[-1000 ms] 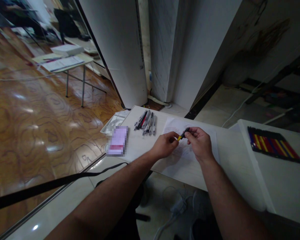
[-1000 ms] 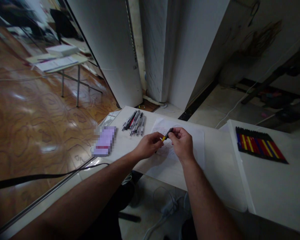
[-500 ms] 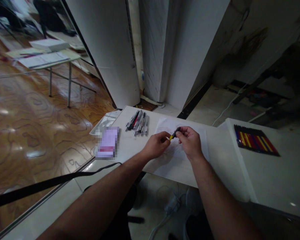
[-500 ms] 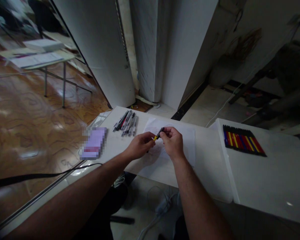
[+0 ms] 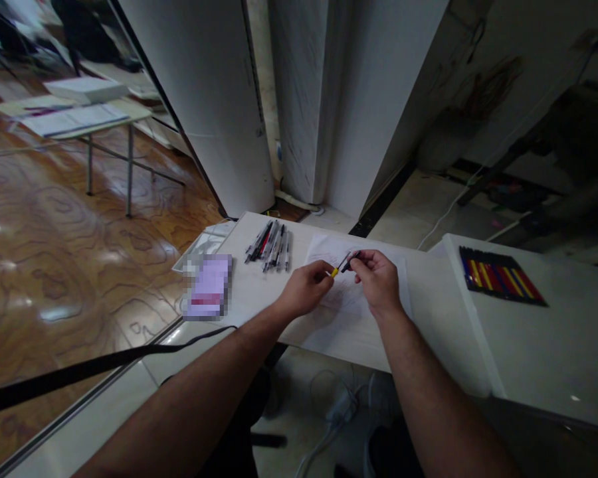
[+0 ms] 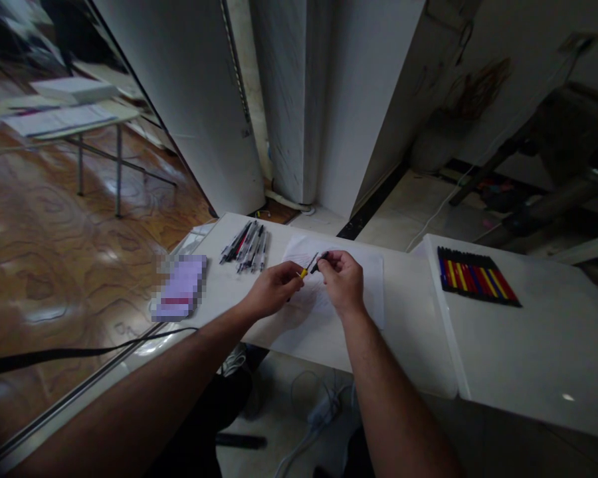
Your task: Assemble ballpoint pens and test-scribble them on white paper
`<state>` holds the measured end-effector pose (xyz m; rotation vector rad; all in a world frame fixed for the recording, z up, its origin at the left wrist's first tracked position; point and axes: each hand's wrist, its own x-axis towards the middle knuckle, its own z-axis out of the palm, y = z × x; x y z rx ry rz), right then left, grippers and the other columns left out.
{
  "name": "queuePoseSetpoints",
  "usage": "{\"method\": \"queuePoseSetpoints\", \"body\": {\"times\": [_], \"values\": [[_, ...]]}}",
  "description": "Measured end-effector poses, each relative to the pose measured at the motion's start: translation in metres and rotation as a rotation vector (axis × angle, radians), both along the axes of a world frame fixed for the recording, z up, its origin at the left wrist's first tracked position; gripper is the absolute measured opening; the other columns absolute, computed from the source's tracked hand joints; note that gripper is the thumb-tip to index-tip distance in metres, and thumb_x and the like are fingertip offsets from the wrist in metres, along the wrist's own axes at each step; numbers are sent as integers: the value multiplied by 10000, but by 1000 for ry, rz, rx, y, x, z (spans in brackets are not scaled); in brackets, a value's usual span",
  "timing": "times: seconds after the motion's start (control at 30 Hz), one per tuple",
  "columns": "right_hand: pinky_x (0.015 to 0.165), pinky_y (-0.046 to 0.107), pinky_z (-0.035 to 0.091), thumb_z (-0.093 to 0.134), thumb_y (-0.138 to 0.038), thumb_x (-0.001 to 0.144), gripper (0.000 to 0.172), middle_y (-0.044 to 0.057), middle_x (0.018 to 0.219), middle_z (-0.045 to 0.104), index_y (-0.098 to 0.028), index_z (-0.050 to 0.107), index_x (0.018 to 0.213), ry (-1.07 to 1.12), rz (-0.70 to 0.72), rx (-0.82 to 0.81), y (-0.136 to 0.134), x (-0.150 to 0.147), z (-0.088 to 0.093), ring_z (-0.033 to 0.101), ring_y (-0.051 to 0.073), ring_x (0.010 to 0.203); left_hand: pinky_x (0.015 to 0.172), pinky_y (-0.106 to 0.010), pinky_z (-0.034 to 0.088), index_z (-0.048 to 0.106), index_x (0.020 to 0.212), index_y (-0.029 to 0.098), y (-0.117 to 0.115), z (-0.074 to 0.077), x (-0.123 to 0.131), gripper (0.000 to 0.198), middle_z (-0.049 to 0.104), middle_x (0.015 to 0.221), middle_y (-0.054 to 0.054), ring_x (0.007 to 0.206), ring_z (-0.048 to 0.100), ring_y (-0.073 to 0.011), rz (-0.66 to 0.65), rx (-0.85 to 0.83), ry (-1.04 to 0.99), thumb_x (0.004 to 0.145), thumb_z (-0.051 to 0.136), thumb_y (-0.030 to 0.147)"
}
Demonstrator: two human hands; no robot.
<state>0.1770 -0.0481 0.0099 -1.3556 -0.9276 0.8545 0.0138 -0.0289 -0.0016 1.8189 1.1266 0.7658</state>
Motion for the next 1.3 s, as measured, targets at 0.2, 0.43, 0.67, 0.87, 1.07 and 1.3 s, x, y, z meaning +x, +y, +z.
{"method": "queuePoseSetpoints", "body": {"times": [0.2,0.43,0.67,0.87,1.07,1.3], "values": [[423,196,395,706,-307,668,268,28,792,695,-179,596,875,126,-112,78,4,12,6,631,136,631,625,-212,440,663,884,180,1,0,-1,151,680,792,-7,700,585,-125,46,54,31,807,549,245],[419,186,384,702,-288,668,269,25,796,685,-182,593,889,193,-176,135,5,17,9,627,128,635,607,-216,429,679,897,173,0,2,0,175,670,747,-10,661,569,-123,47,86,73,807,544,239],[424,189,384,687,-291,670,262,21,789,675,-186,581,885,180,-172,133,5,16,10,623,129,634,601,-214,426,682,902,173,2,0,-1,181,666,742,-11,661,567,-124,41,89,78,804,547,241],[421,188,382,705,-279,666,257,23,790,685,-184,595,878,201,-160,136,5,16,10,626,129,634,595,-211,420,683,905,175,1,0,-1,183,662,740,-9,658,565,-123,44,95,75,808,544,241],[412,181,382,722,-251,657,246,20,762,686,-172,610,861,218,-148,136,4,13,10,616,119,612,592,-214,412,678,890,172,1,1,-1,175,654,728,-7,651,557,-122,39,96,79,808,540,241],[409,185,383,715,-282,664,254,29,795,703,-175,606,867,172,-94,80,3,6,5,628,125,615,589,-214,405,681,903,173,1,0,0,180,654,726,-2,647,554,-120,44,92,65,808,541,236]]}}
